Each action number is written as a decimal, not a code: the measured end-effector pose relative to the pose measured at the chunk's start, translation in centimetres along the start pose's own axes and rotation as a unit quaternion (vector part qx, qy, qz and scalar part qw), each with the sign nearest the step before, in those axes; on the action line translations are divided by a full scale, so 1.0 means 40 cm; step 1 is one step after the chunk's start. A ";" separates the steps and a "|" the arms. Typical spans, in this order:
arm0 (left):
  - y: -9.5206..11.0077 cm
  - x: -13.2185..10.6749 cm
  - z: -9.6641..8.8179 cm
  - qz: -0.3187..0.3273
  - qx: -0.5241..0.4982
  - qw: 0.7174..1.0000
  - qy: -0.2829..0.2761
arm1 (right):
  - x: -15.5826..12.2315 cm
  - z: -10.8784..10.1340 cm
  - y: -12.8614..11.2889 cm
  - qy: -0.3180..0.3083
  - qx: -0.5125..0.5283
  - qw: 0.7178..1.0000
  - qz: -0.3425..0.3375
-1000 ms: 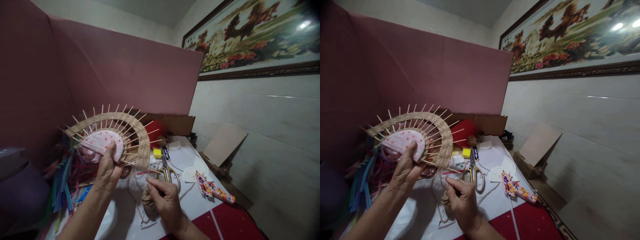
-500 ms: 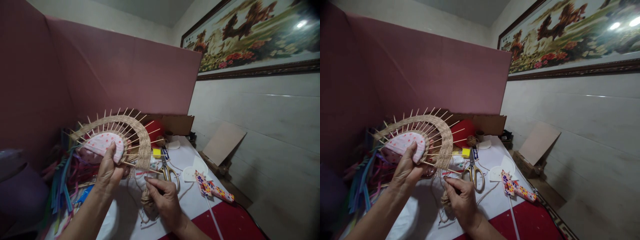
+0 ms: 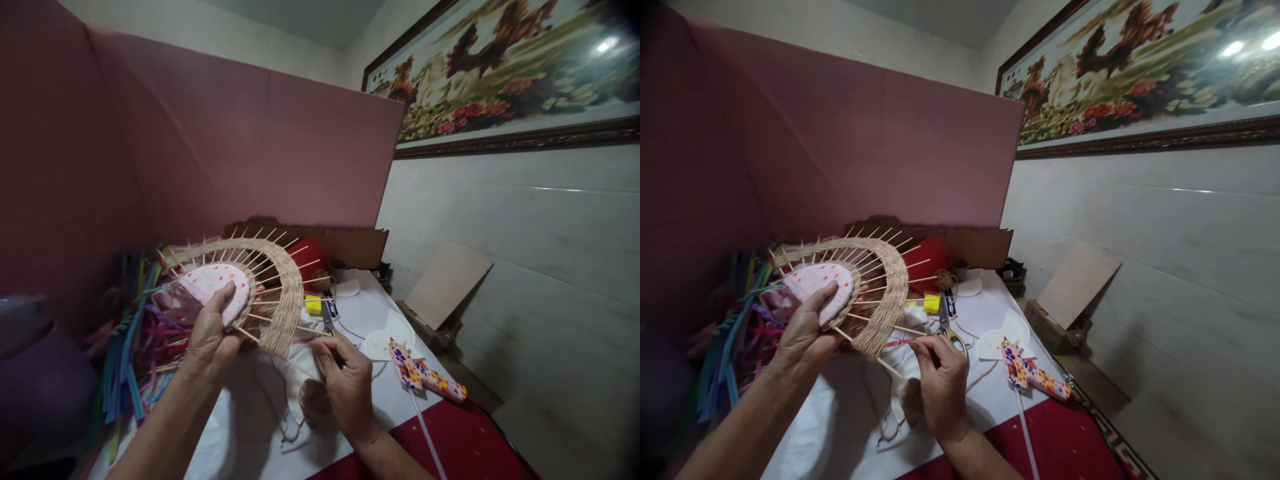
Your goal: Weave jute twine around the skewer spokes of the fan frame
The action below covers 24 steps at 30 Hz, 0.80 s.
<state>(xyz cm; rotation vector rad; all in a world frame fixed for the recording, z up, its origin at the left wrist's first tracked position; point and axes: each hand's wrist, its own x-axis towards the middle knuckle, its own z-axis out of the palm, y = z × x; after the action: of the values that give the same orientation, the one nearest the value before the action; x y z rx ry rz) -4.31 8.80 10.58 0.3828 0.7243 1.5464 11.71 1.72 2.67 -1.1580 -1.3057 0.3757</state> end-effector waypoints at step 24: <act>0.047 -0.005 -0.002 -0.016 0.088 0.996 0.002 | -0.016 -0.006 0.008 0.011 -0.041 0.997 -0.070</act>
<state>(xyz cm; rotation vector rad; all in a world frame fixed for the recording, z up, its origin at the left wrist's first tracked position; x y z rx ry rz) -5.75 8.62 11.77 0.4965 0.8701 1.4584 11.86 1.25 2.10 -1.1285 -1.3838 0.2087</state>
